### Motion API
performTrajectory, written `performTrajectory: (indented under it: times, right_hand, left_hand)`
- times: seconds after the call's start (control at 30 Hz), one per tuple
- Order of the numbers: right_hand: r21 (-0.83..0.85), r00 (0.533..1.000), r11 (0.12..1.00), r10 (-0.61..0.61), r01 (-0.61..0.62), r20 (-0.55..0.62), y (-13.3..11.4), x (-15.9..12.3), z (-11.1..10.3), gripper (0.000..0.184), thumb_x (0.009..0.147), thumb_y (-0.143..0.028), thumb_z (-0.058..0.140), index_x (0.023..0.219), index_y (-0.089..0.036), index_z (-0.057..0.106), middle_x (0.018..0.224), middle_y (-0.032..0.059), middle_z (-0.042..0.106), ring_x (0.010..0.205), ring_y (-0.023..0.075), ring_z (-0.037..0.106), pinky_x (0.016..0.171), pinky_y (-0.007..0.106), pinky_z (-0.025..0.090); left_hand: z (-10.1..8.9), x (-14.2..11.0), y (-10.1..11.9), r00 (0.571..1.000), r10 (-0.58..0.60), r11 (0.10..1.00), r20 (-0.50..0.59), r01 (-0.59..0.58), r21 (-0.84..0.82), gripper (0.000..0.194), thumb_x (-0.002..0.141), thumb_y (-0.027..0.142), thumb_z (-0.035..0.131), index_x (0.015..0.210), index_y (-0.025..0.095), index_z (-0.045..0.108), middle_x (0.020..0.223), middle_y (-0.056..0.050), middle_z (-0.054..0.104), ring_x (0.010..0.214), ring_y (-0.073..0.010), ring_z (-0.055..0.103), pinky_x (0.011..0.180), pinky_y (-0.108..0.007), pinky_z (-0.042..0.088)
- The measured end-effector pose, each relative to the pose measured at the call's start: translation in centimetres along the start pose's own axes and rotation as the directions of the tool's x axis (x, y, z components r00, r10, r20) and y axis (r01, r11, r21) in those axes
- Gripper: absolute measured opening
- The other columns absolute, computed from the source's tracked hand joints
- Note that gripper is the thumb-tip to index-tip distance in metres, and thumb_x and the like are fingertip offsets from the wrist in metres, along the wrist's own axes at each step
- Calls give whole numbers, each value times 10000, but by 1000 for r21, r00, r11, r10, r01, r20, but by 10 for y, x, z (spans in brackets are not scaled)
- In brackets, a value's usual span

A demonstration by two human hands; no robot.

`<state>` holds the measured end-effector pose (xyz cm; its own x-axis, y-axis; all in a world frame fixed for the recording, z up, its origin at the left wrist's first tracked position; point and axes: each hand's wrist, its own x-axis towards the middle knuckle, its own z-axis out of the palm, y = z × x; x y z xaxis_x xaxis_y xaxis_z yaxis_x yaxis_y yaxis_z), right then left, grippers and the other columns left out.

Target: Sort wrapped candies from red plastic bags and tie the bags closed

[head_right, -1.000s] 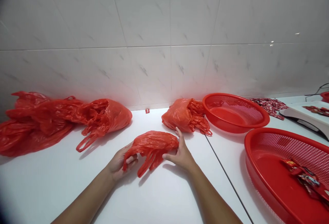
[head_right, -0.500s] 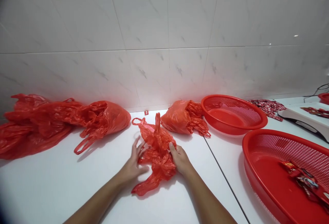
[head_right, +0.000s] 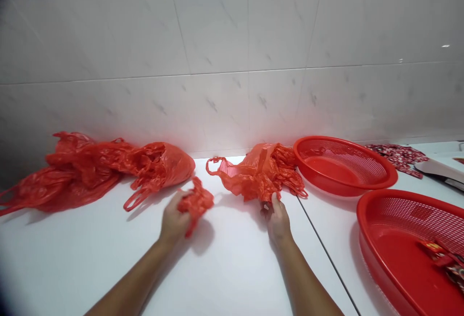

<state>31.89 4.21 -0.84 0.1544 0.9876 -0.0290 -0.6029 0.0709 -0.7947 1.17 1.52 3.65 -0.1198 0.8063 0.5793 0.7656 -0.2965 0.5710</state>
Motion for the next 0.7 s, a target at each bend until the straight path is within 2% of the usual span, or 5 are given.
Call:
performTrajectory:
  times: [0.13,0.3,0.5,0.6,0.7]
  right_hand:
    - [-33,998,999,29,-27,64,1,-7,1,632,789,-785,772,1010,-199,695,868,32,682,741,179,600,602,275,425]
    - [-93,984,995,38,-22,172,7,-8,-1,576,867,-768,703,890,-194,673,738,25,630,655,183,544,584,302,389]
    - [-57,952,994,111,-98,286,12,-4,-4,515,845,-699,762,859,-194,661,766,31,642,667,173,528,590,291,366]
    - [-57,936,989,148,-137,318,10,1,-8,436,776,-582,835,849,-187,665,745,25,640,643,171,524,589,289,354]
    - [-25,931,986,162,-163,328,8,5,-10,340,712,-460,842,817,-193,659,735,19,638,641,172,526,595,293,365]
  left_hand:
    - [-57,65,-28,917,-163,963,-365,228,142,396,902,195,560,1296,171,595,1348,-162,557,1357,-341,512,1201,-539,384]
    - [-102,139,-65,892,-322,869,-317,411,274,334,848,246,677,1167,147,665,1310,-147,554,1298,-355,516,1205,-554,320]
    - [-76,153,-84,870,-485,770,-85,471,431,622,649,347,844,1225,163,699,1450,-246,535,1368,-508,493,1132,-656,380]
    - [-58,156,-80,867,-490,736,-92,468,490,710,676,377,829,1325,143,662,1616,-291,393,1478,-551,351,1147,-718,328]
    - [-56,162,-67,888,-436,720,-150,444,533,663,731,278,776,1345,67,638,1660,-338,304,1541,-560,239,1176,-741,268]
